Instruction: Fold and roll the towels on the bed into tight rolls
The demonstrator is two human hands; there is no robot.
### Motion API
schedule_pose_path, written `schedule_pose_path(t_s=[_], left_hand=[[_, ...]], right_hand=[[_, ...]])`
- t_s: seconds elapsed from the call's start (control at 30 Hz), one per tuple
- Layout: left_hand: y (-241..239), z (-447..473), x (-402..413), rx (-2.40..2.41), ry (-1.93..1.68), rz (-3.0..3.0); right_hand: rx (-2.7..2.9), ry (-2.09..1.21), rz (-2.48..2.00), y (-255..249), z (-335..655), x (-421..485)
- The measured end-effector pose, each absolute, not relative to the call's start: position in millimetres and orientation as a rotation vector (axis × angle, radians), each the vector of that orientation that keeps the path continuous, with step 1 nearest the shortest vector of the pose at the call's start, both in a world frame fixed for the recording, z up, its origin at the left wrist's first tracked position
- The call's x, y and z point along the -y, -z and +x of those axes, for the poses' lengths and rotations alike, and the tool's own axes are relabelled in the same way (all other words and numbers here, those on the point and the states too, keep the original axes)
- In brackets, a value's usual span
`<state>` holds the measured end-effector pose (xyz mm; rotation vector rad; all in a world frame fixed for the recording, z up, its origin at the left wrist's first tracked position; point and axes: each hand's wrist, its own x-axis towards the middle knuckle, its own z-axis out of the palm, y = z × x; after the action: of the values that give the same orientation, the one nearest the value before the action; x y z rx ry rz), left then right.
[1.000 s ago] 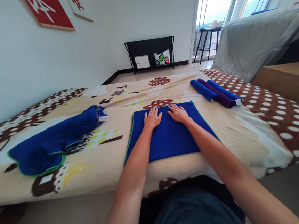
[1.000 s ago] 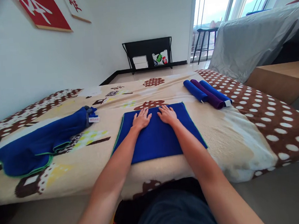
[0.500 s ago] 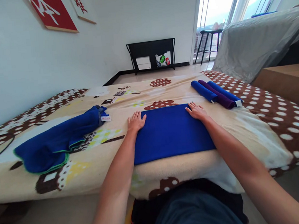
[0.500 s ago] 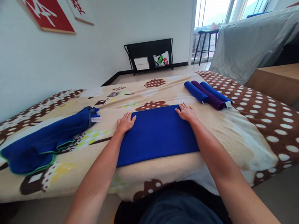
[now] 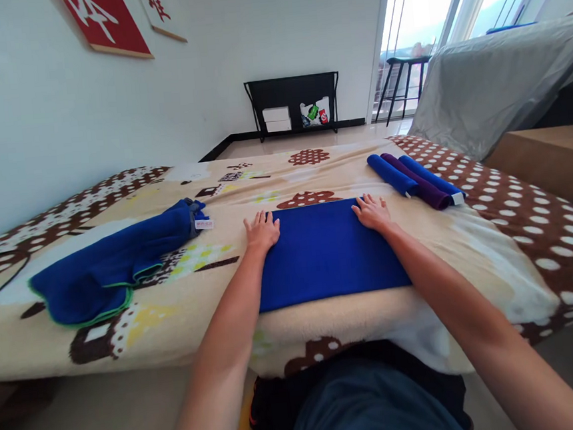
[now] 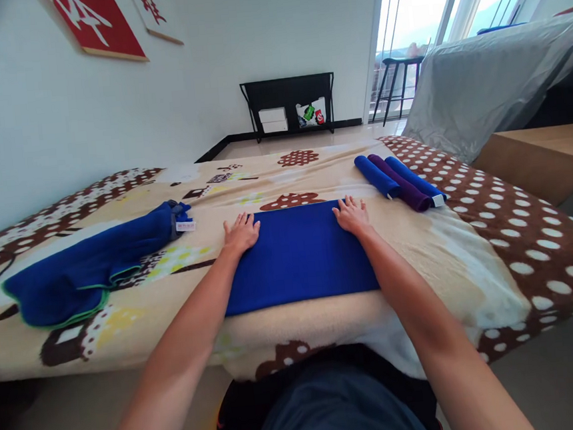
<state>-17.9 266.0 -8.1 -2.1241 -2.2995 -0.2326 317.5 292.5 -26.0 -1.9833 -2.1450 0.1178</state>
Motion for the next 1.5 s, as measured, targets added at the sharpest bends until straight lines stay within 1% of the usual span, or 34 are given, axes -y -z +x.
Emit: schedule_pose_path(t_s=[0.2,0.3,0.4,0.63,1.0,1.13,1.23,1.4,1.5], left_hand=[[7.2,65.3,-264.2,2.116,0.237,-2.370],[14.4,87.4,-263.3,2.075,0.230,-2.466],[17.7,75.7,-262.4,2.121,0.243,-2.442],[10.9,13.5,-266.8,2.291,0.222,-2.286],[14.3,-8.4,-275.6,2.402,0.242,-2.105],[10.7,-3.4,-272.3,2.458,0.268,-1.956],[10.2,14.6,-268.1,2.440,0.288,-1.925],[13.9,56.3,-263.7,2.225,0.255,-2.265],[16.8,70.6,-263.9,2.164,0.243,-2.372]], right_hand=[[2.344,-0.155,-1.718,24.2,230.5,-279.2],[2.373,-0.173,-1.666,27.8,210.5,-275.0],[2.352,-0.175,-1.677,28.9,220.5,-276.5],[2.241,-0.194,-1.852,23.8,285.0,-291.7],[2.110,-0.180,-2.053,27.0,345.0,-298.3],[2.066,-0.089,-2.041,22.4,330.6,-289.4],[2.145,-0.085,-1.919,23.0,300.2,-280.8],[2.245,-0.141,-1.711,32.1,248.8,-272.0],[2.230,-0.148,-1.672,34.4,244.2,-272.6]])
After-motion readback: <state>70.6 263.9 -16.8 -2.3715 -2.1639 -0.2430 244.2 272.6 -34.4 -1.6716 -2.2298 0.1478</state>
